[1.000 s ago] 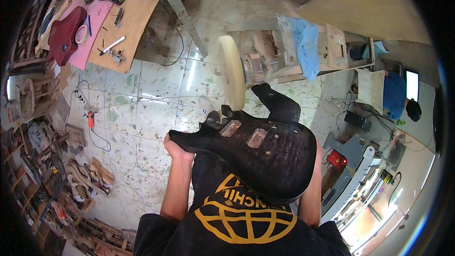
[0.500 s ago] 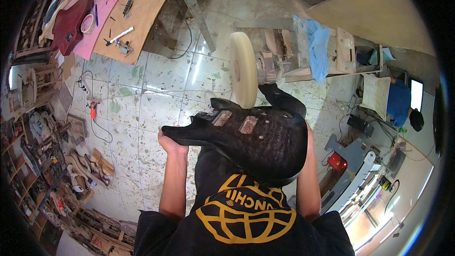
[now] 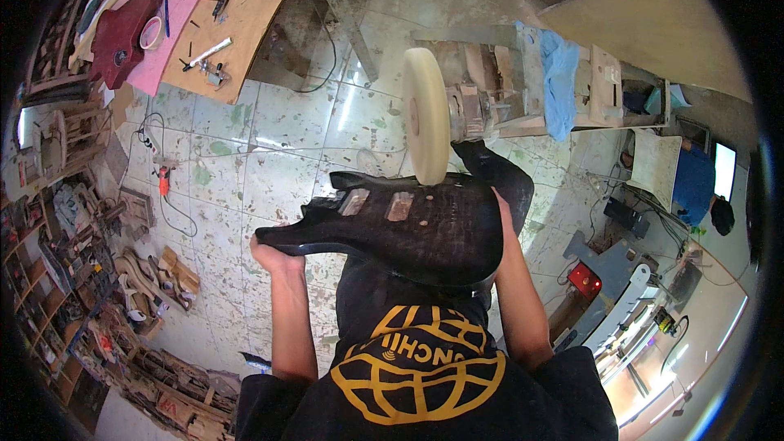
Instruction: The person holds a guitar body against a large rotating buffing wheel, moving the guitar to polish different parts of its surface.
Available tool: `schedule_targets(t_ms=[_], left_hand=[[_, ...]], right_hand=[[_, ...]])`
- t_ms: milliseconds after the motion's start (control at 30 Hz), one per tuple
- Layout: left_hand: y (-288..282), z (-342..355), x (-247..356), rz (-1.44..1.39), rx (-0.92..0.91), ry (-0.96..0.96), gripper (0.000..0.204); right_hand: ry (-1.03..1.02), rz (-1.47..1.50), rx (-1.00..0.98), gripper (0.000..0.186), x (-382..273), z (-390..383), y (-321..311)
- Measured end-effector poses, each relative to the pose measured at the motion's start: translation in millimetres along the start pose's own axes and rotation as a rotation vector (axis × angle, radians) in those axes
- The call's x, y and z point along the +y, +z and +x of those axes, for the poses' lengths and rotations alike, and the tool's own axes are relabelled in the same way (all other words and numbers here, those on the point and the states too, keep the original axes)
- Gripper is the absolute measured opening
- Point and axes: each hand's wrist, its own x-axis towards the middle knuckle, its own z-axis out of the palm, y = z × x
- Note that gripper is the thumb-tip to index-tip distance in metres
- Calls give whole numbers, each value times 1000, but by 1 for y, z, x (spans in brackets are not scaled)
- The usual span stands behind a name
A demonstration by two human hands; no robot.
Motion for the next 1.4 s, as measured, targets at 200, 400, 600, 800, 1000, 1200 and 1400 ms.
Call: schedule_targets(t_ms=[200,400,600,800,1000,1200,1400], left_hand=[[-16,-13,27,-21,120,109,38],[-41,-18,50,-3,158,191,41],[-44,-27,64,-4,230,302,40],[-33,-21,55,-29,212,302,41],[-30,15,26,-5,185,236,42],[-2,21,-11,-46,181,167,40],[14,16,-44,-71,189,80,39]], right_hand=[[204,92,-91,29,23,13,26],[352,55,-123,43,46,40,33],[388,96,-163,44,83,68,15],[451,-32,-78,45,73,75,42],[407,-44,-161,38,45,73,47],[263,-24,-167,37,33,94,6],[171,-29,-87,37,5,92,-39]])
